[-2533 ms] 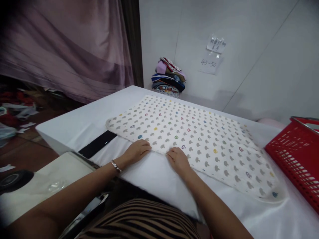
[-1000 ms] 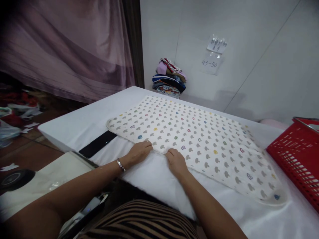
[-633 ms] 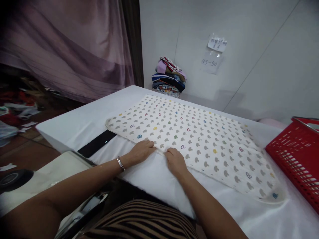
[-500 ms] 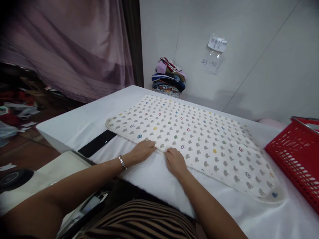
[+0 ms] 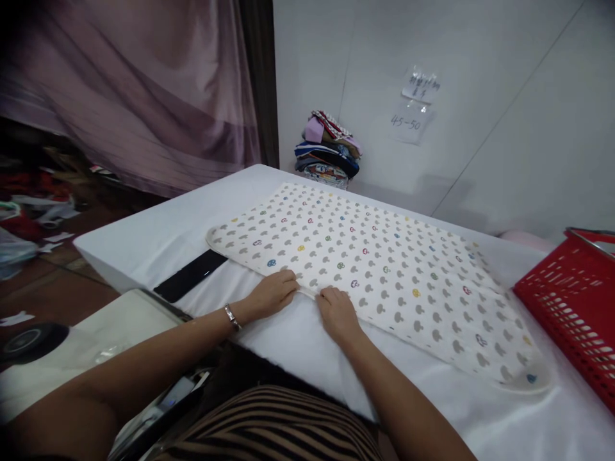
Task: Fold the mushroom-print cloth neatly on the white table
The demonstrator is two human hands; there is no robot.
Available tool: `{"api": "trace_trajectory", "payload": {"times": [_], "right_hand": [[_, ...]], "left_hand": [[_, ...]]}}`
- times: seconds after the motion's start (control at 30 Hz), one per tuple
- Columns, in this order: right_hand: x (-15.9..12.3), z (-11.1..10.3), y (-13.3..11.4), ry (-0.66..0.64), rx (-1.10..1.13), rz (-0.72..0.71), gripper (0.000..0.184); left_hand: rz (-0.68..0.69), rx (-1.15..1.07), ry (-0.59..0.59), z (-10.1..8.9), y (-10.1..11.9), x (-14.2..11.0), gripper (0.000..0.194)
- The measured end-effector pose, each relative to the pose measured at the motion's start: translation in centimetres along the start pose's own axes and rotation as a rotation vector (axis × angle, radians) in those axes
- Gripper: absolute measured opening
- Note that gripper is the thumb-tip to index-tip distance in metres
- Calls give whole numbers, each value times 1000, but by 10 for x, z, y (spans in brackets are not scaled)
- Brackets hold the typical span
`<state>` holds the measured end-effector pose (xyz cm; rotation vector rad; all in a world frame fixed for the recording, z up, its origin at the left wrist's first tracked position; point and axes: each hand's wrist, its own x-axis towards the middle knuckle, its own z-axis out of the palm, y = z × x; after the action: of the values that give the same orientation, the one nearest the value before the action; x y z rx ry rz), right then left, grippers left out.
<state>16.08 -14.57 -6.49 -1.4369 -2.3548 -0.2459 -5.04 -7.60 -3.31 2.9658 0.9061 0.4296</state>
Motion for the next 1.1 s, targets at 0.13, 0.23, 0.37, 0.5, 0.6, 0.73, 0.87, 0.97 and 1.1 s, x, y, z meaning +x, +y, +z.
{"api": "trace_trajectory", "payload": {"times": [0.13,0.23,0.37,0.5,0.6,0.73,0.87,0.97,1.1], "right_hand": [[-1,2,0,-16,-1,6,27],[2,2,-1,-35,-4,14,24],[7,0,-4,-53,-42,34,18],[8,0,-4,-53,-83,13,22],[6,3,-3,-31,-77,-4,24],[5,5,-2,-22,-67,-11,24],[5,5,-2,-9,-49,1,24],[5,4,-3,-6,-34,16,24],[5,4,-3,-15,-23,25,25]], "left_hand": [[-17,-26,16,4,-1,-2,14],[-28,-29,23,3,-1,-2,14],[-36,-82,30,-3,0,0,12],[-51,-128,28,-6,-1,2,11],[-49,-90,28,-4,0,0,11],[-16,0,63,3,2,-4,8],[22,105,108,8,5,-3,12],[81,165,99,10,7,1,17],[121,192,74,12,8,6,18]]}}
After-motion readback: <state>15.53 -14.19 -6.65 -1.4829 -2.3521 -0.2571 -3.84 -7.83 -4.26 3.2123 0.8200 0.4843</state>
